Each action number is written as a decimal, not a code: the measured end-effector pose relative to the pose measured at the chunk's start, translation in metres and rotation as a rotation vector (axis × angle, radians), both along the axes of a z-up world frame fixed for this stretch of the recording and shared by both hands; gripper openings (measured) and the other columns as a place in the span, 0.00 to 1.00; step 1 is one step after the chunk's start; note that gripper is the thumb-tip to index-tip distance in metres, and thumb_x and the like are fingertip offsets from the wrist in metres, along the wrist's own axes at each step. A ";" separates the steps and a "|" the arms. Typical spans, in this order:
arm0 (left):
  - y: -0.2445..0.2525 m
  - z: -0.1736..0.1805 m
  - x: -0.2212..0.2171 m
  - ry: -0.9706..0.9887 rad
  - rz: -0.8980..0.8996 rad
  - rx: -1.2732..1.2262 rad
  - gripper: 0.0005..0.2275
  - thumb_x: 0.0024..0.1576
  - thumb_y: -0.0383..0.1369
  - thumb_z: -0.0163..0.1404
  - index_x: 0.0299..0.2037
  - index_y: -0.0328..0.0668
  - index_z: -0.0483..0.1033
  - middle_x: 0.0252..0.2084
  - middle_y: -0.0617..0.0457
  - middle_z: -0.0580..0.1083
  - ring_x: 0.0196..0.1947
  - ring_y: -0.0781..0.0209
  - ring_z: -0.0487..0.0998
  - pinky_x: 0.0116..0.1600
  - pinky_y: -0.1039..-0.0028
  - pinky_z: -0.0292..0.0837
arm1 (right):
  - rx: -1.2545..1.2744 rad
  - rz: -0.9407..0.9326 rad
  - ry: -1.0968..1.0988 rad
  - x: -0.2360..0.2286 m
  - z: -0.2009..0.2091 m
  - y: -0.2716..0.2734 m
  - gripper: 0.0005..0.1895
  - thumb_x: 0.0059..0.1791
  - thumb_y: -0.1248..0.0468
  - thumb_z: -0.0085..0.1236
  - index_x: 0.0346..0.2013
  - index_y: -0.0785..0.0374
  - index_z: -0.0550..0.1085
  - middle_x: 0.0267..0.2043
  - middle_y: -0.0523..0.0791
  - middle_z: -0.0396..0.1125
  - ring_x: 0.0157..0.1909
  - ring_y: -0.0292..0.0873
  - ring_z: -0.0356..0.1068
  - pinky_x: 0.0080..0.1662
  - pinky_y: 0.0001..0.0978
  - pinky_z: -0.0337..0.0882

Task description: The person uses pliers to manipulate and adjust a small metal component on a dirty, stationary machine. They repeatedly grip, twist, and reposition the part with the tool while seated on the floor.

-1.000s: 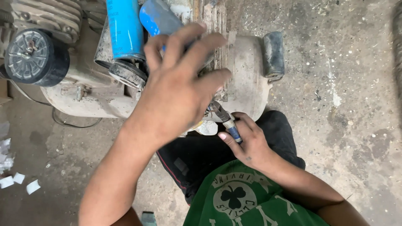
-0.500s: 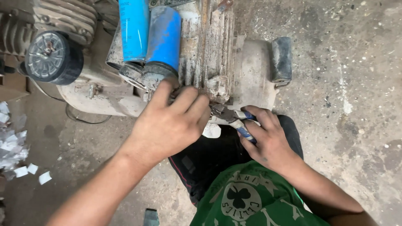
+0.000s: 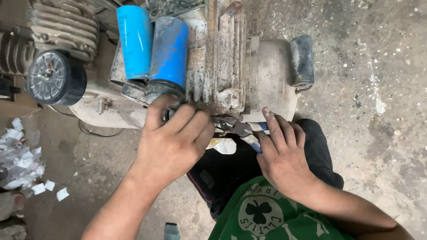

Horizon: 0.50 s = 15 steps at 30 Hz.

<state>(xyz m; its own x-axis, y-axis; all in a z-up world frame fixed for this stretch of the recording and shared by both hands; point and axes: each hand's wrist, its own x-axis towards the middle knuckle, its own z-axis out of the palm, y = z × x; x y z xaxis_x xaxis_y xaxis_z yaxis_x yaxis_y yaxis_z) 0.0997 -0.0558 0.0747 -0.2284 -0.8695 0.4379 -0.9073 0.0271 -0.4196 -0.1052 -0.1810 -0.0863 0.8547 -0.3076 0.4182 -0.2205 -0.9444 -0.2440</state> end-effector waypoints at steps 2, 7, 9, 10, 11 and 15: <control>0.000 -0.001 0.002 0.006 -0.011 0.014 0.12 0.63 0.20 0.54 0.30 0.49 0.73 0.33 0.59 0.69 0.35 0.61 0.69 0.56 0.65 0.65 | -0.013 -0.006 -0.003 0.001 0.000 0.000 0.31 0.38 0.66 0.68 0.54 0.67 0.69 0.77 0.60 0.46 0.68 0.64 0.59 0.59 0.63 0.62; 0.001 -0.001 0.006 0.007 -0.022 0.037 0.12 0.63 0.20 0.56 0.31 0.50 0.74 0.34 0.61 0.71 0.36 0.61 0.71 0.56 0.64 0.64 | -0.074 -0.008 0.004 0.004 0.008 -0.002 0.22 0.42 0.67 0.64 0.49 0.67 0.70 0.76 0.62 0.48 0.64 0.64 0.61 0.56 0.62 0.63; 0.001 -0.002 0.008 0.025 -0.040 0.035 0.12 0.63 0.20 0.59 0.32 0.51 0.75 0.34 0.62 0.72 0.37 0.62 0.72 0.57 0.64 0.61 | -0.117 -0.003 0.035 0.005 0.009 -0.004 0.21 0.44 0.68 0.60 0.51 0.66 0.69 0.74 0.62 0.49 0.64 0.63 0.60 0.56 0.63 0.64; 0.001 -0.003 0.010 0.025 -0.040 0.034 0.12 0.63 0.20 0.59 0.32 0.51 0.75 0.34 0.62 0.72 0.37 0.62 0.72 0.57 0.64 0.61 | -0.118 -0.003 0.034 0.006 0.010 -0.005 0.21 0.44 0.68 0.60 0.51 0.66 0.69 0.74 0.62 0.49 0.64 0.63 0.60 0.56 0.63 0.64; 0.000 -0.003 0.012 0.049 -0.058 0.024 0.12 0.63 0.20 0.58 0.32 0.51 0.74 0.33 0.62 0.72 0.36 0.62 0.72 0.58 0.65 0.60 | -0.137 -0.006 0.041 0.007 0.011 -0.006 0.20 0.44 0.67 0.61 0.49 0.65 0.69 0.71 0.61 0.53 0.61 0.62 0.61 0.54 0.61 0.64; 0.001 -0.005 0.014 0.076 -0.073 0.000 0.13 0.64 0.20 0.57 0.30 0.50 0.73 0.30 0.62 0.69 0.33 0.63 0.70 0.58 0.66 0.61 | -0.093 0.020 0.033 0.007 0.008 -0.011 0.22 0.41 0.65 0.66 0.47 0.64 0.68 0.65 0.58 0.57 0.58 0.60 0.61 0.51 0.58 0.63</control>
<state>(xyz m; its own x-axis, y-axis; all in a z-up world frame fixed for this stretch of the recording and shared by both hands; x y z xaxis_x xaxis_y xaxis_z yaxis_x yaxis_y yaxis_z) 0.1135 -0.0548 0.0699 -0.2575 -0.8515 0.4568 -0.9321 0.0943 -0.3498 -0.0986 -0.1921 -0.0788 0.8740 -0.2517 0.4156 -0.2082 -0.9669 -0.1478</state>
